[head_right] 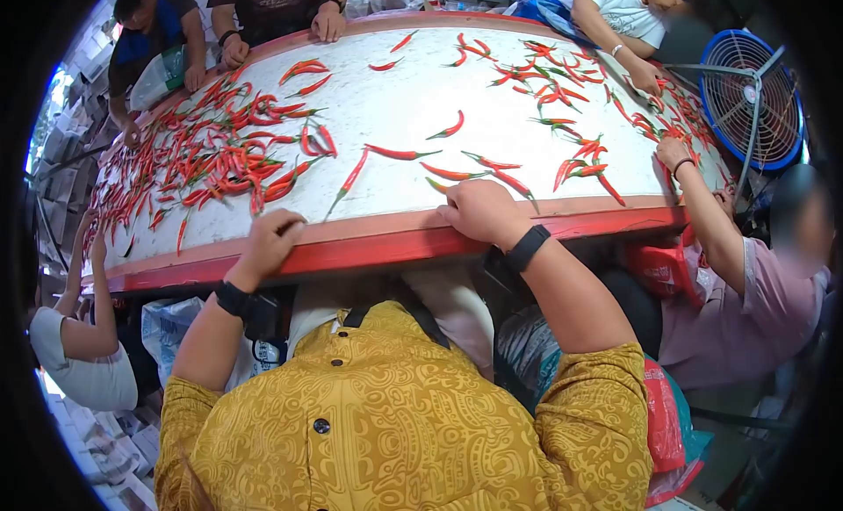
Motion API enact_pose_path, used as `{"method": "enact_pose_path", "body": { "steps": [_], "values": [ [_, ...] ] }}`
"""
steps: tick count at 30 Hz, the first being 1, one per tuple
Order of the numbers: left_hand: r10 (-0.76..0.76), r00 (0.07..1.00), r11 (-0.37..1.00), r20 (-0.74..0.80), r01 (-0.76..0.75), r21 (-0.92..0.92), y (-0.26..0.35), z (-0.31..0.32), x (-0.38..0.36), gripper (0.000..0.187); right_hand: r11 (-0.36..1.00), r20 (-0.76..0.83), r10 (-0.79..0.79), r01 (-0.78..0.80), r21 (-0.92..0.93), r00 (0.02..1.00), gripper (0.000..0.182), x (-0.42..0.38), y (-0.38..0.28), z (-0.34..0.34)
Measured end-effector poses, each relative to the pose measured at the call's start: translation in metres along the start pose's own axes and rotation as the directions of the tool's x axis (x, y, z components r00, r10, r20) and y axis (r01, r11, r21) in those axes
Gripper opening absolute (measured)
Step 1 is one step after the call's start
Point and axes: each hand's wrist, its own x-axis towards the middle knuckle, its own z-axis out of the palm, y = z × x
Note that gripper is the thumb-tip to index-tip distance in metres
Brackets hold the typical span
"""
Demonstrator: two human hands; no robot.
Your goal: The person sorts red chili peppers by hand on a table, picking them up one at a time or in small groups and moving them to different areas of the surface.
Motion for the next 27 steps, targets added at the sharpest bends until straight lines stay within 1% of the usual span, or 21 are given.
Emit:
{"method": "enact_pose_path", "body": {
  "steps": [1, 2, 3, 4, 5, 6, 7, 9, 10, 11, 13, 14, 15, 16, 18, 19, 21, 22, 23, 24, 27],
  "values": [
    [-0.01, 0.993, 1.0, 0.121, 0.008, 0.022, 0.011, 0.011, -0.001, 0.012, 1.0, -0.004, 0.007, -0.007, -0.004, 1.0, 0.019, 0.002, 0.013, 0.002],
    [-0.022, 0.97, 0.999, 0.241, 0.012, 0.046, 0.019, 0.018, 0.001, 0.012, 0.992, -0.017, -0.094, 0.095, 0.08, 0.995, 0.019, 0.005, 0.029, 0.008],
    [-0.013, 0.97, 0.999, 0.245, 0.002, 0.043, 0.022, 0.026, 0.006, 0.012, 0.967, -0.038, -0.194, 0.197, 0.163, 0.98, 0.021, 0.006, 0.038, 0.01],
    [0.092, 0.968, 0.989, 0.233, -0.115, 0.091, 0.024, 0.036, 0.011, 0.014, 0.964, -0.183, -0.241, 0.257, 0.066, 0.953, 0.032, 0.003, 0.046, 0.015],
    [0.195, 0.955, 0.963, 0.225, -0.229, 0.139, 0.026, 0.044, 0.016, 0.015, 0.967, -0.186, -0.234, 0.249, 0.061, 0.954, 0.032, 0.003, 0.054, 0.018],
    [0.137, 0.951, 0.965, 0.279, -0.191, 0.177, 0.036, 0.045, 0.024, 0.025, 0.951, -0.265, -0.262, 0.295, 0.093, 0.928, 0.035, 0.004, 0.056, 0.011],
    [0.146, 0.949, 0.965, 0.279, -0.199, 0.171, 0.035, 0.052, 0.031, 0.025, 0.932, -0.341, -0.286, 0.343, 0.118, 0.895, 0.038, 0.002, 0.06, 0.008],
    [0.259, 0.964, 0.893, 0.063, -0.264, 0.364, 0.023, 0.07, 0.04, 0.037, 0.955, -0.304, -0.217, 0.266, 0.13, 0.928, 0.034, -0.011, 0.066, -0.008],
    [0.247, 0.969, 0.884, -0.026, -0.214, 0.416, 0.023, 0.076, 0.043, 0.045, 0.983, -0.124, -0.089, 0.107, 0.149, 0.988, 0.031, -0.02, 0.066, -0.021],
    [0.253, 0.967, 0.884, -0.027, -0.22, 0.412, 0.023, 0.081, 0.045, 0.045, 0.989, 0.059, 0.046, -0.054, 0.14, 0.997, 0.029, -0.028, 0.068, -0.028],
    [0.118, 0.97, 0.939, -0.214, -0.039, 0.341, 0.037, 0.087, 0.049, 0.042, 0.998, -0.002, 0.033, -0.032, 0.054, 0.999, 0.027, -0.039, 0.084, -0.029],
    [0.198, 0.953, 0.937, -0.228, -0.115, 0.331, 0.046, 0.09, 0.048, 0.035, 0.995, 0.086, 0.092, -0.095, 0.03, 0.992, 0.025, -0.042, 0.091, -0.032],
    [0.198, 0.953, 0.937, -0.228, -0.116, 0.329, 0.054, 0.093, 0.047, 0.035, 0.988, 0.174, 0.151, -0.154, 0.002, 0.973, 0.023, -0.045, 0.096, -0.034],
    [0.26, 0.958, 0.936, -0.125, -0.218, 0.275, 0.062, 0.096, 0.046, 0.03, 0.988, 0.173, 0.151, -0.153, 0.001, 0.973, 0.023, -0.044, 0.104, -0.032],
    [0.363, 0.932, 0.918, 0.018, -0.36, 0.167, 0.077, 0.105, 0.047, 0.017, 0.999, 0.023, -0.031, 0.03, 0.013, 0.999, 0.022, -0.038, 0.125, -0.02],
    [0.361, 0.932, 0.918, 0.016, -0.359, 0.17, 0.085, 0.111, 0.049, 0.017, 0.999, 0.023, -0.034, 0.034, 0.013, 0.999, 0.022, -0.036, 0.134, -0.014],
    [0.32, 0.938, 0.945, 0.135, -0.327, 0.026, 0.098, 0.124, 0.051, 0.017, 0.941, -0.328, -0.267, 0.318, 0.113, 0.906, 0.025, -0.031, 0.147, -0.009],
    [0.318, 0.939, 0.946, 0.128, -0.324, 0.027, 0.105, 0.132, 0.053, 0.017, 0.937, -0.368, -0.292, 0.341, 0.075, 0.883, 0.029, -0.028, 0.152, -0.013],
    [0.368, 0.919, 0.924, 0.14, -0.378, 0.056, 0.112, 0.14, 0.054, 0.017, 0.935, -0.364, -0.301, 0.348, 0.069, 0.881, 0.029, -0.023, 0.159, -0.021],
    [0.418, 0.895, 0.897, 0.155, -0.434, 0.085, 0.117, 0.145, 0.056, 0.018, 0.961, -0.304, -0.238, 0.269, 0.064, 0.923, 0.028, -0.016, 0.164, -0.034],
    [0.371, 0.911, 0.917, 0.182, -0.39, 0.082, 0.121, 0.16, 0.062, 0.021, 0.993, -0.241, -0.112, 0.096, -0.075, 0.964, 0.027, 0.023, 0.188, -0.068]
  ]
}}
